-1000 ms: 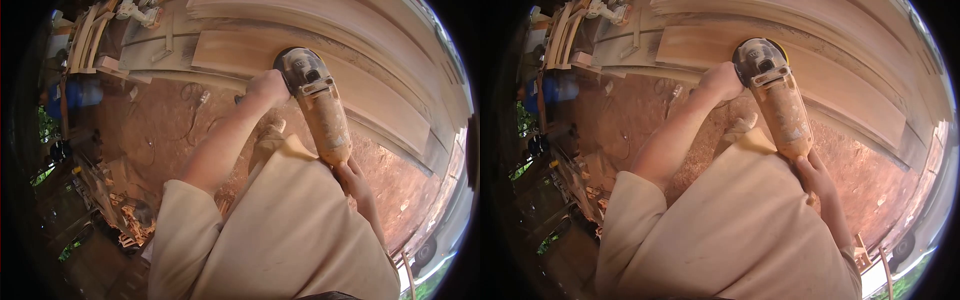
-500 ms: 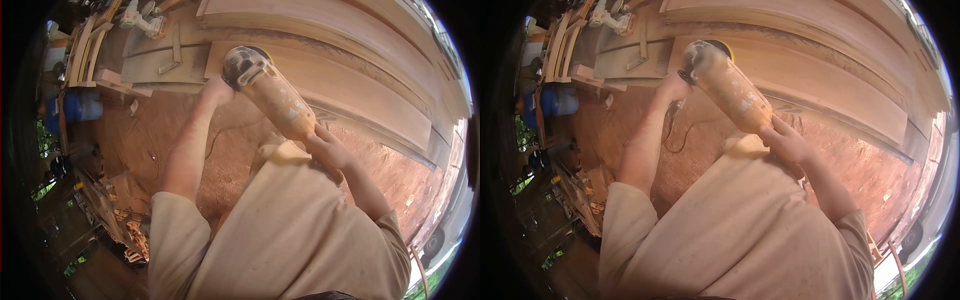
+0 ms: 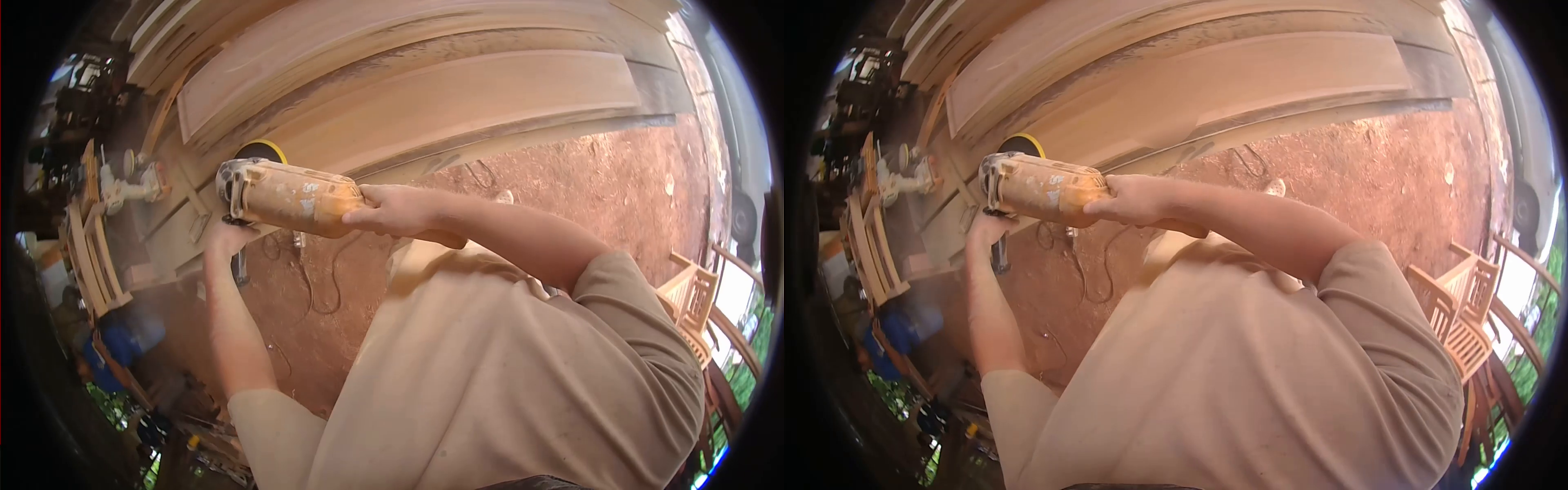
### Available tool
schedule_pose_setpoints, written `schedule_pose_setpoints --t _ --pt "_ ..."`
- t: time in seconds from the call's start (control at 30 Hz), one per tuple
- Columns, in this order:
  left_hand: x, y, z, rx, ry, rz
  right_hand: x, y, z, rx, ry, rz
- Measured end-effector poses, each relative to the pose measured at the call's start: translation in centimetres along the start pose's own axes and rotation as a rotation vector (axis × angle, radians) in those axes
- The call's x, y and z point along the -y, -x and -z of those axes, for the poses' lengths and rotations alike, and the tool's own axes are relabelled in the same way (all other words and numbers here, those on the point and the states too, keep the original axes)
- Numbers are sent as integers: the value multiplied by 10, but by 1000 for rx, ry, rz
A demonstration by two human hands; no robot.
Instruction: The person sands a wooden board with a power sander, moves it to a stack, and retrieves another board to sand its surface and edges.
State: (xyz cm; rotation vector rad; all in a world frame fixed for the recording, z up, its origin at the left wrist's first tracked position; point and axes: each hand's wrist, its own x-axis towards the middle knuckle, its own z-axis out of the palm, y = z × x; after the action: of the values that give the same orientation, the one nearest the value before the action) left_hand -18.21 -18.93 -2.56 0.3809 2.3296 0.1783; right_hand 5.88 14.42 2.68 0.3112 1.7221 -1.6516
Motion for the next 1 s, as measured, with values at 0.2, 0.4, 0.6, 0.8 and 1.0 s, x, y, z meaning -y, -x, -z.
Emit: schedule_pose_setpoints --t 0.2,0.4,0.6,0.8,1.0 --pt "-136 17 -22 16 -104 -63 -51 85 36 -124 -5 -1" --pt "-277 -2 -62 122 -136 -236 -129 183 58 -302 -159 -74" --pt "-426 3 -83 223 -290 -319 -173 259 62 -498 -518 -65" --pt "-461 -41 -82 238 -540 -509 -165 245 36 -658 -594 -127" --pt "-511 -19 -33 255 -705 -873 -117 215 -22 -960 -676 -2"
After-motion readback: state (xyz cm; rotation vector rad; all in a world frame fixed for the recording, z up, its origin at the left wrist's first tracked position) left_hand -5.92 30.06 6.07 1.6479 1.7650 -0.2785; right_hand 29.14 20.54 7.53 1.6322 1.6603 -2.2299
